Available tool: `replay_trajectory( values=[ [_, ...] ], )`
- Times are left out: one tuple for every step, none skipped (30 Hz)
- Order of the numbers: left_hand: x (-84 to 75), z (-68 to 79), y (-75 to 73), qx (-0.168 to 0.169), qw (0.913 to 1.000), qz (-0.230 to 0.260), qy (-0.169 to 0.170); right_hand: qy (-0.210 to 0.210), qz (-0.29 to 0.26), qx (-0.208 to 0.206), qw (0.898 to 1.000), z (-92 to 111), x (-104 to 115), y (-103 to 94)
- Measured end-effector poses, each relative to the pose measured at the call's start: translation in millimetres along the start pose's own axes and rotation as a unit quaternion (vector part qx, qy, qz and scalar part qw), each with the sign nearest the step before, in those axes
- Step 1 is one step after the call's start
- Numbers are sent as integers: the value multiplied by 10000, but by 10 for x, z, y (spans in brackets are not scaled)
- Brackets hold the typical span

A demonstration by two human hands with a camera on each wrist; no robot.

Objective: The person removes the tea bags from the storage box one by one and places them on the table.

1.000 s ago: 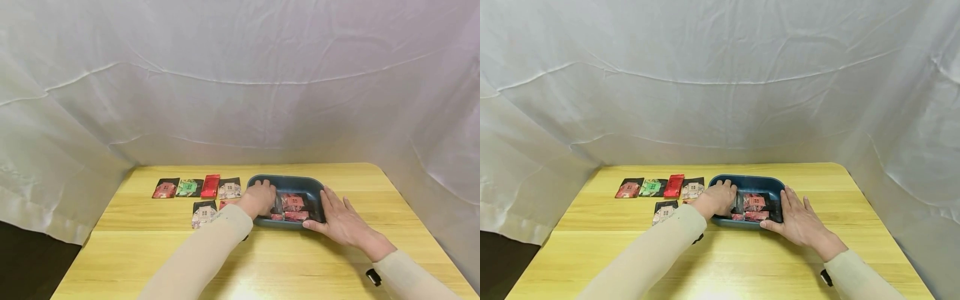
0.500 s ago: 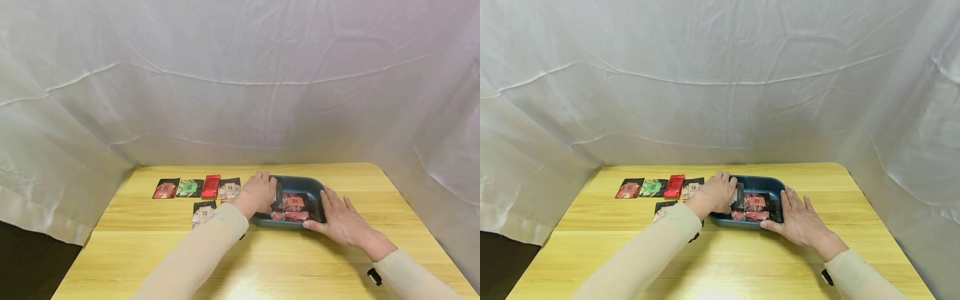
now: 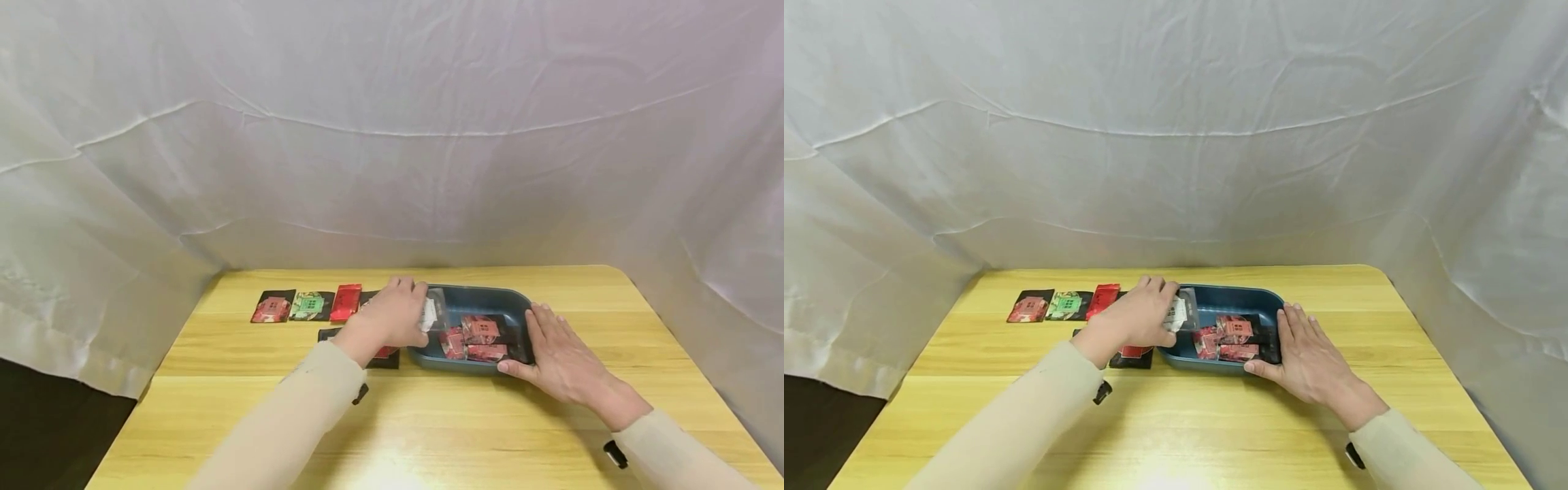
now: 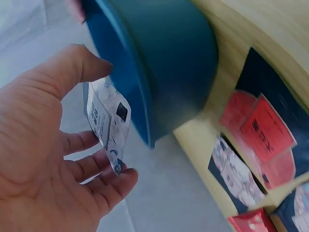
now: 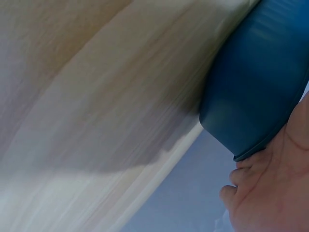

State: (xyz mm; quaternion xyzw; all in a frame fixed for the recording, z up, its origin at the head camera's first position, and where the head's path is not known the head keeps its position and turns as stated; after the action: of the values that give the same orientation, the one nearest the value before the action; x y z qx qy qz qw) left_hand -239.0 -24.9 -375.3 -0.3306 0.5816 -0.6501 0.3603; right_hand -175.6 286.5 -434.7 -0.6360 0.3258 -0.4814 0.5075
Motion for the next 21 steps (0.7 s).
replay_trajectory(
  values=[
    [39, 38, -8, -36, 10000, 86, -22, -6, -7, -2, 10000, -1, -1, 2],
    [79, 77, -12, -75, 9998, 179, -42, 3, -13, 3, 10000, -1, -4, 7],
    [119, 120, -23, -116, 9996, 264, -60, -1, -12, -3, 10000, -2, -5, 9],
    [164, 164, -30, -156, 9993, 321, -69, -10, -10, -12, 10000, -4, -8, 13],
    [214, 211, -37, -200, 9991, 374, -74, -17, -10, -17, 10000, -5, -6, 14],
    [269, 263, -45, -232, 9988, 419, -82, -6, -11, -1, 10000, -8, -5, 15],
    [325, 319, -58, -245, 9986, 455, -106, -14, -13, -3, 10000, -9, -5, 18],
    [385, 378, -71, -238, 9984, 489, -129, -21, -20, -4, 10000, -11, -5, 21],
    [446, 438, -88, -228, 9984, 498, -167, -19, -29, 5, 10000, -12, -2, 20],
    [507, 497, -107, -196, 9983, 509, -214, -25, -39, 10, 10000, -14, 1, 19],
    [568, 557, -128, -147, 9982, 523, -269, -22, -46, 18, 10000, -14, 4, 16],
    [626, 612, -149, -93, 9981, 519, -332, -17, -57, 28, 10000, -14, 5, 13],
    [680, 664, -170, -54, 9979, 512, -383, -8, -63, 33, 10000, -13, 5, 11],
    [731, 710, -187, -13, 9979, 488, -429, 4, -70, 42, 10000, -12, 5, 8],
    [779, 752, -201, 15, 9979, 451, -469, 14, -71, 43, 10000, -9, 5, 6],
    [821, 789, -212, 46, 9979, 424, -482, 15, -68, 37, 10000, -8, 3, 5],
    [861, 822, -216, 72, 9979, 393, -504, 19, -68, 35, 10000, -5, 0, 5],
    [895, 850, -219, 97, 9979, 375, -528, 18, -70, 27, 10000, -3, -3, 4],
    [928, 878, -216, 134, 9978, 355, -548, 12, -67, 19, 10000, -3, -8, 5],
    [960, 904, -209, 190, 9976, 327, -573, 2, -64, 10, 10000, -2, -11, 6],
    [991, 930, -198, 229, 9975, 315, -596, -7, -64, -3, 10000, -2, -13, 7]
  ],
)
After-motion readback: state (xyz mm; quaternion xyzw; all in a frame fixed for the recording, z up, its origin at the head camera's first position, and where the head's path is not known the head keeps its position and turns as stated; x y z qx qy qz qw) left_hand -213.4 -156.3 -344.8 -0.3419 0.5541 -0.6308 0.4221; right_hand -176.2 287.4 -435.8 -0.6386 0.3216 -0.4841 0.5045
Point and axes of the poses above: each hand's wrist, its own z-axis away from the middle knuckle, its own y-axis out of the palm, x = y × z, the point moved 1 cm from there along -z, towards the middle knuckle, and after that the axes turned 5 degrees about -z, right-handed, at the moved point
